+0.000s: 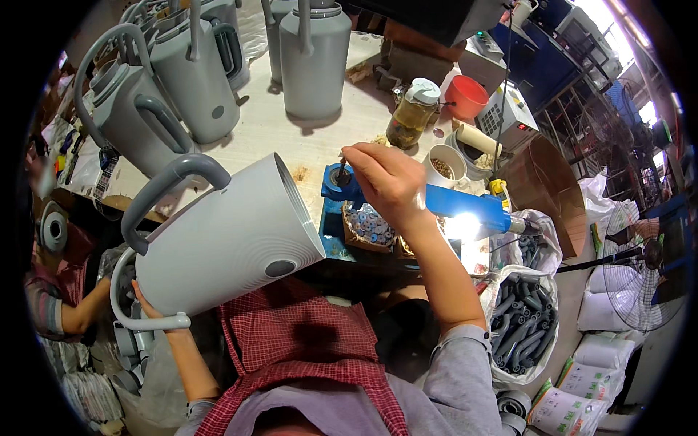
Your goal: The person assembles grey plastic kettles by attaching handles and lids. They pick up kettle bodies, insert handles into the side slots, and screw on lids, repeating this process for multiple units in a workshop setting.
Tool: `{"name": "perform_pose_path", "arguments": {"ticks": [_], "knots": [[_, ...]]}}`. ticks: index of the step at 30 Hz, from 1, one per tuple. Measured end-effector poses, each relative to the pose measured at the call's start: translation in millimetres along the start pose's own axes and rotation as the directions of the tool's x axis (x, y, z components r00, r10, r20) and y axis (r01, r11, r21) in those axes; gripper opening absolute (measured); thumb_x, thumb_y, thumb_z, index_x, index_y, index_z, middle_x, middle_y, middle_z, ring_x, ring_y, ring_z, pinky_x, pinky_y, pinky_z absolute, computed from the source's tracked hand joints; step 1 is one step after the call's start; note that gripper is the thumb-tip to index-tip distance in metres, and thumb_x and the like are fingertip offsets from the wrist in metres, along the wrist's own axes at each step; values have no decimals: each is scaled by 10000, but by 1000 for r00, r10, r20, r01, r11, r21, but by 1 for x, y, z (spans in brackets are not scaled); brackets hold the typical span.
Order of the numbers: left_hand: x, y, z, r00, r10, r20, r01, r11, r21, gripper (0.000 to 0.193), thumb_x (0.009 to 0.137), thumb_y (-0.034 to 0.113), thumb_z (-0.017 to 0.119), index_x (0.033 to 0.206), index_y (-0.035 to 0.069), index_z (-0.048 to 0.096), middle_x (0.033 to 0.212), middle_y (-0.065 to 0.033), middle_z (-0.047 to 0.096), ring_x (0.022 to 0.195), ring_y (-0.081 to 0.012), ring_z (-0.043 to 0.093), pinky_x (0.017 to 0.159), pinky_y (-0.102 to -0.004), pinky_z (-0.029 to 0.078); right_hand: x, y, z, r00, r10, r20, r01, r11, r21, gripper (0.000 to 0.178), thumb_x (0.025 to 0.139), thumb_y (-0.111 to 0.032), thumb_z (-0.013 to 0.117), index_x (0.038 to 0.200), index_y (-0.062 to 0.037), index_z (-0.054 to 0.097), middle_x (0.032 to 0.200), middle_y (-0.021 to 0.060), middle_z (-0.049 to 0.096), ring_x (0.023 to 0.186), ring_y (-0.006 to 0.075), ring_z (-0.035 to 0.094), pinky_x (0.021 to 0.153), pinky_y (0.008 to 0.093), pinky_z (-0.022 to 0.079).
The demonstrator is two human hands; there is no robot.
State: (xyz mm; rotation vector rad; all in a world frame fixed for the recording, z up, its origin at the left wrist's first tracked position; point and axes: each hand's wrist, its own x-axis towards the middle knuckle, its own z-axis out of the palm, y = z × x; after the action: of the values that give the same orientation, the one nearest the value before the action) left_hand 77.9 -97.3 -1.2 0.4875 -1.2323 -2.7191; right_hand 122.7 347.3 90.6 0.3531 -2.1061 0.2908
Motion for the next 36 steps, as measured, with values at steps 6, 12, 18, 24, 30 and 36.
{"name": "perform_pose_path", "arguments": {"ticks": [6,12,18,24,30,36], "knots": [[7,-9,-2,998,37,56,-38,999,32,539,984,465,374,1238,21,544,1166,-109,613,1050,-227,605,887,-351,506,-4,7,1,996,-83,29,85,995,-60,277,706,5,681,974,-65,675,906,60,677,706,221,646,593,312,517],[20,-18,34,992,99,80,-105,992,73,537,985,462,387,1158,-4,591,1058,-108,657,932,-180,650,798,-294,543,-5,8,4,998,-59,16,59,998,-29,282,699,0,700,971,-72,677,911,65,678,716,223,646,607,309,512],[19,-17,28,994,105,44,-113,935,336,537,967,472,423,1227,19,551,1170,-109,607,1017,-224,615,844,-348,518,-9,6,6,997,69,31,-72,990,122,255,723,-13,731,969,-54,680,912,85,679,748,247,656,640,315,519],[14,-18,38,976,184,115,-211,928,308,565,966,470,427,1208,-24,554,1137,-143,623,980,-237,638,810,-337,544,-12,-17,-21,869,457,191,-492,751,440,294,764,-22,717,1048,21,652,921,126,673,785,167,651,727,270,506],[8,-47,98,913,330,241,-372,915,155,572,947,475,471,1066,-69,600,954,-157,668,831,-226,673,706,-326,582,-38,-25,-34,600,746,291,-691,298,659,346,796,39,674,1130,47,582,924,75,646,814,117,610,755,256,497],[24,-77,100,899,312,307,-376,910,176,559,941,472,497,1018,-69,615,913,-151,672,792,-209,675,678,-330,577,-59,-15,-42,577,756,309,-696,257,671,325,808,51,654,1121,61,562,937,79,642,841,130,611,779,268,499]]}}
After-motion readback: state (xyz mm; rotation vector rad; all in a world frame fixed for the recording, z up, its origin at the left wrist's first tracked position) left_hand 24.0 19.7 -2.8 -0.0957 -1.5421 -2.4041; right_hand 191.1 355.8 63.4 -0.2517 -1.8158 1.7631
